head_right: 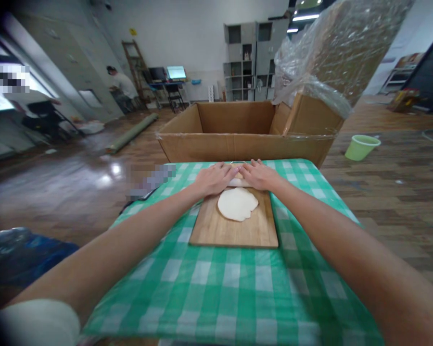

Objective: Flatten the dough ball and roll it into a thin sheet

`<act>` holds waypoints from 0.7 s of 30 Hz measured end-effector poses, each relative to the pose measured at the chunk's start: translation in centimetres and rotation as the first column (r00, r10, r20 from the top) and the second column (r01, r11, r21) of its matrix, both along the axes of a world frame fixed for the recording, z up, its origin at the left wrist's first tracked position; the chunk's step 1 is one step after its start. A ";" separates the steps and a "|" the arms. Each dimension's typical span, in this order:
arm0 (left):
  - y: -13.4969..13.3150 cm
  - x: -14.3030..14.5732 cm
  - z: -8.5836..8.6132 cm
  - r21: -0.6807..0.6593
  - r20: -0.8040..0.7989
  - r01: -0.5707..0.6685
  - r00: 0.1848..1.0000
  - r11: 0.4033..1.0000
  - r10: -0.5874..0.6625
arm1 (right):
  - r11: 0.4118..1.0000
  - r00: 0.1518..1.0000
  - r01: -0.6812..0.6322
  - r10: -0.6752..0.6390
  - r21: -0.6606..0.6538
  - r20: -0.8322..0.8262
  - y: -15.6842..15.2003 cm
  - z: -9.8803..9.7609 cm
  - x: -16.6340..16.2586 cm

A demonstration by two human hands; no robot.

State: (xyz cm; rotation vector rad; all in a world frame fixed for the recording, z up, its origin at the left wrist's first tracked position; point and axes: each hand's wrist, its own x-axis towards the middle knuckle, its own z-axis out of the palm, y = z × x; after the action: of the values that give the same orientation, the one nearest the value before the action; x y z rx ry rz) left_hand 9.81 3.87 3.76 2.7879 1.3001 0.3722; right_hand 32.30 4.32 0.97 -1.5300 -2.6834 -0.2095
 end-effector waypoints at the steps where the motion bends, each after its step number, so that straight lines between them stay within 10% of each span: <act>1: -0.3 -0.1 0.1 0.006 0.001 0.001 1.000 1.000 -0.001 | 1.000 1.000 -0.009 0.009 0.011 0.003 -0.5 0.2 -0.2; 21: -14.8 -4.3 0.9 0.099 -0.042 -0.024 0.999 0.995 0.029 | 0.988 0.987 -0.023 0.047 0.153 -0.154 -14.6 2.4 -2.1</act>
State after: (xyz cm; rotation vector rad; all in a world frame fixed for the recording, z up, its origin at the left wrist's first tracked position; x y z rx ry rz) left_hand 5.51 -10.97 4.63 2.8773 1.3654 0.3889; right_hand 30.17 -10.33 3.35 -1.3934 -2.5081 -0.2709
